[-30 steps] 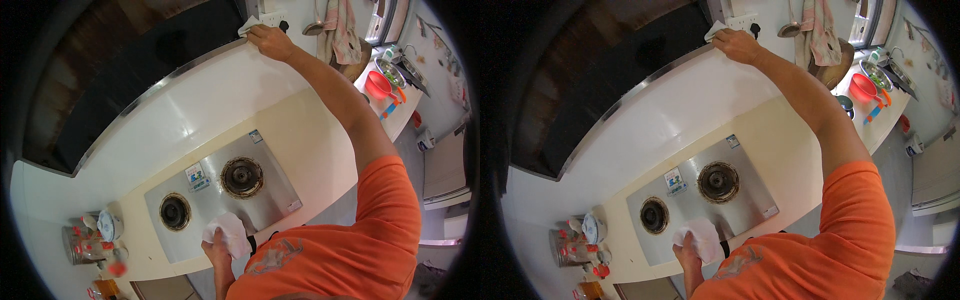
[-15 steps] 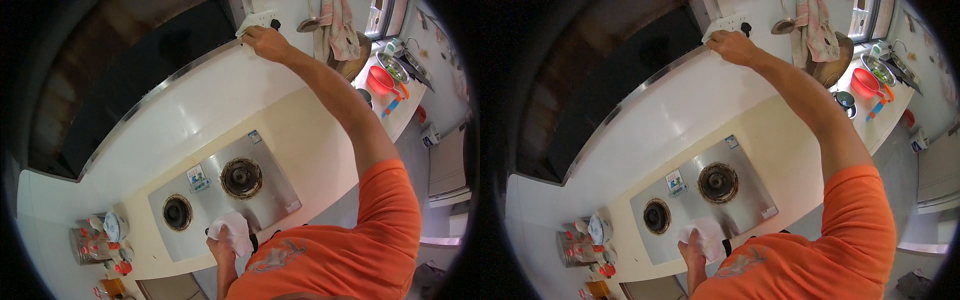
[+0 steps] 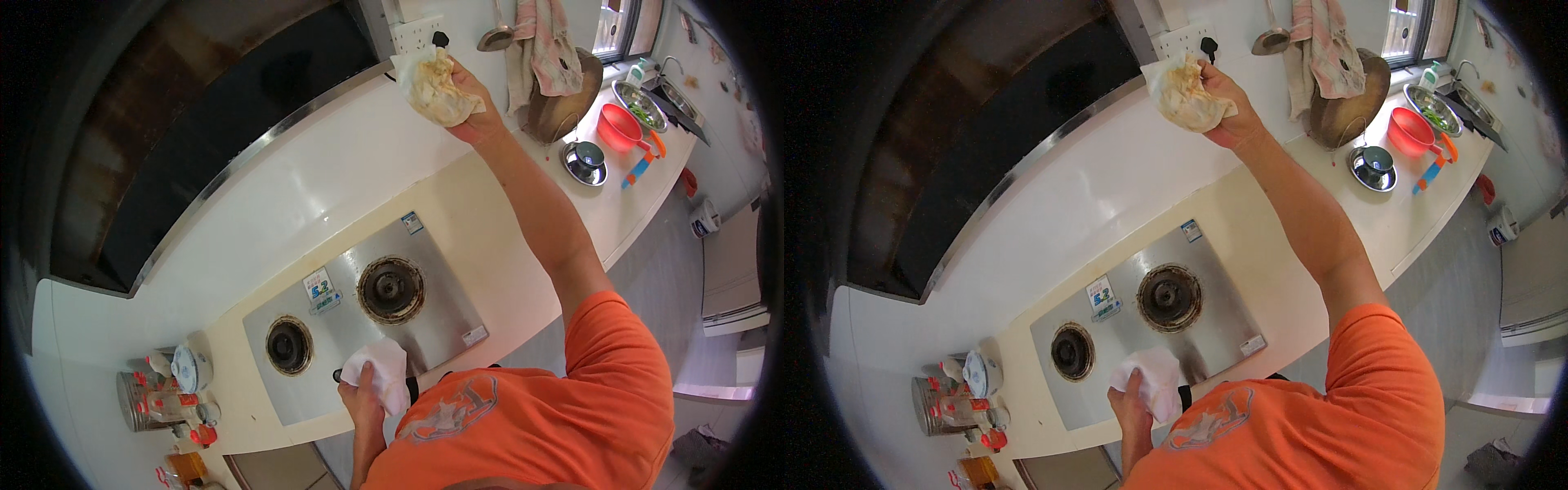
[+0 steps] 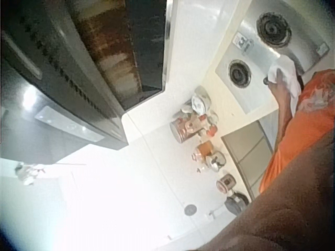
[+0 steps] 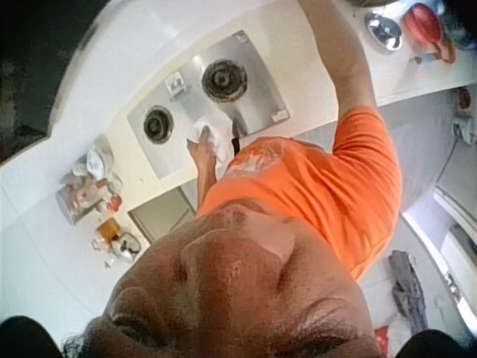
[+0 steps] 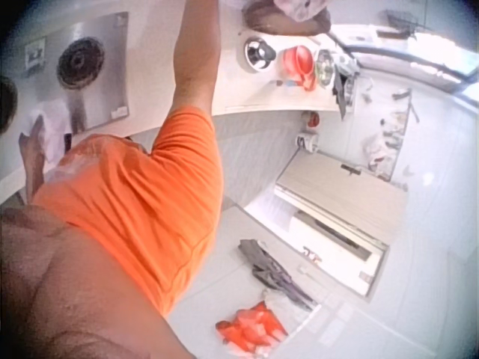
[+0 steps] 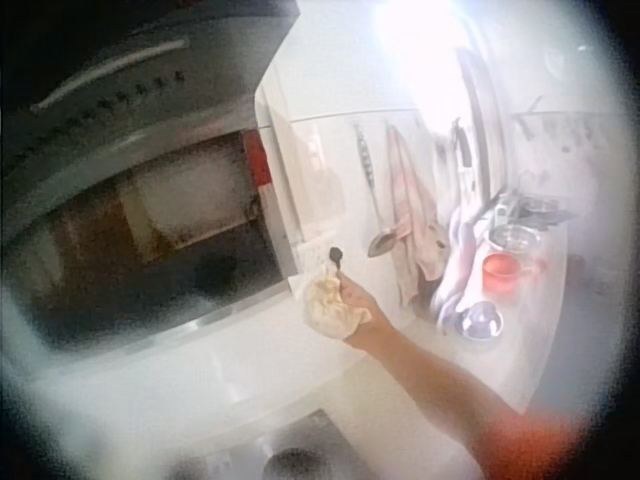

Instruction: The person wipes the exterior of a kitchen hood and the surrounding countertop with a cloth, then uses a screwdriver to tighten a screw inside the hood vent area.

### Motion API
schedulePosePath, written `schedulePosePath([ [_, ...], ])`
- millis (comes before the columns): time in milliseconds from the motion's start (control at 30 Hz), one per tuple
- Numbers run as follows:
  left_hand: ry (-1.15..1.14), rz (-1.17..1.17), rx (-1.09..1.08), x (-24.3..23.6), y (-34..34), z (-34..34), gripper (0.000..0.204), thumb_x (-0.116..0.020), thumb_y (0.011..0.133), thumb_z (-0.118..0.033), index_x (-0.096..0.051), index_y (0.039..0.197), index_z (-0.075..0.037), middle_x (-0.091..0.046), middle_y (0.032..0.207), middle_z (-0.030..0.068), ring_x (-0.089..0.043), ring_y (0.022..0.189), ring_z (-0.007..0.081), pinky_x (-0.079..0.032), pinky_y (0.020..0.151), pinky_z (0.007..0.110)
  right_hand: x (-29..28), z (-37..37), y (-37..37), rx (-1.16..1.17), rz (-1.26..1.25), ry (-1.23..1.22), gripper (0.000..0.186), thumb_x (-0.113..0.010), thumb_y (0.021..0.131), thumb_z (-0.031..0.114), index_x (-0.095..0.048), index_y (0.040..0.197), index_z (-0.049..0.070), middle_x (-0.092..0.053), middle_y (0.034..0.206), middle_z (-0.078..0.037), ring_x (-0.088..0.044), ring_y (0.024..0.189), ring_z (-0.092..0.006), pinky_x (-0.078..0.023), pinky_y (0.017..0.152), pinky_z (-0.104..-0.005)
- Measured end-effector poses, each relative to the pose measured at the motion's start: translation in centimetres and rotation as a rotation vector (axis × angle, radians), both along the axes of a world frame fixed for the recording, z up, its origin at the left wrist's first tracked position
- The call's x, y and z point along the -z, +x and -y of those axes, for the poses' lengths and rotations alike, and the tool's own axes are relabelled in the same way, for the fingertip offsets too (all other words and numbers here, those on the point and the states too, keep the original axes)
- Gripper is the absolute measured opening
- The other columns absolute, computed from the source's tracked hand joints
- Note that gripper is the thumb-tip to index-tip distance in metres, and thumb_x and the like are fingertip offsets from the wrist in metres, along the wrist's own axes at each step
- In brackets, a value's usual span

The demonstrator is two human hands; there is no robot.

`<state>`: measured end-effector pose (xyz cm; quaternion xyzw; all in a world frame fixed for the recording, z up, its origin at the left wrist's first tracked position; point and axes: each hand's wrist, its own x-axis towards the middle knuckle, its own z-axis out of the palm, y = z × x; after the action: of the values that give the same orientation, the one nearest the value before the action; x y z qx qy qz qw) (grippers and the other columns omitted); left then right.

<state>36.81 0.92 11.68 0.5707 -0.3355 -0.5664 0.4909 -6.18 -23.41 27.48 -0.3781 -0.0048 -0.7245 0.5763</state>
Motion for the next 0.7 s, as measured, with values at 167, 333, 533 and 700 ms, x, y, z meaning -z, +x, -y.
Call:
schedulePosePath([
  [167,0.049,0.053,-0.036,-0.7,-0.1,-0.4,0.028,-0.068,0.090,-0.007,-0.063,0.112,0.010,-0.069,0.105,0.0147,-0.067,0.091,0.0217,-0.055,0.079,0.035,2.7,0.8,0.6,0.121,-0.134,0.167,0.032,-0.050,0.097,0.004,-0.052,0.129,0.002,-0.063,0.119,-0.012,-0.066,0.104,-0.0227,-0.057,0.090,-0.0357],
  [333,0.031,0.009,-0.003,-0.2,0.3,-0.1,0.027,-0.067,0.091,-0.007,-0.064,0.112,0.009,-0.070,0.105,0.0139,-0.068,0.091,0.0211,-0.055,0.079,0.034,4.8,1.3,2.6,0.297,-0.305,0.464,0.031,-0.056,0.095,0.002,-0.054,0.125,-0.004,-0.065,0.112,-0.014,-0.067,0.094,-0.0212,-0.057,0.079,-0.0352],
  [533,0.069,0.075,0.041,-0.9,1.6,-0.4,0.027,-0.065,0.092,-0.008,-0.064,0.113,0.009,-0.070,0.106,0.0141,-0.068,0.091,0.0204,-0.055,0.080,0.033,2.2,0.3,7.1,0.575,-0.460,0.440,0.032,-0.064,0.088,-0.005,-0.060,0.120,-0.008,-0.067,0.091,-0.009,-0.063,0.075,-0.0156,-0.053,0.066,-0.0289],
  [700,0.046,-0.016,0.053,-0.5,2.4,-0.4,0.027,-0.065,0.093,-0.008,-0.064,0.113,0.008,-0.070,0.106,0.0138,-0.068,0.092,0.0198,-0.055,0.080,0.033,-1.2,2.0,8.8,1.238,-0.915,0.126,0.025,-0.067,0.088,-0.001,-0.068,0.113,-0.005,-0.065,0.078,-0.008,-0.056,0.064,-0.0128,-0.049,0.060,-0.0283],
])
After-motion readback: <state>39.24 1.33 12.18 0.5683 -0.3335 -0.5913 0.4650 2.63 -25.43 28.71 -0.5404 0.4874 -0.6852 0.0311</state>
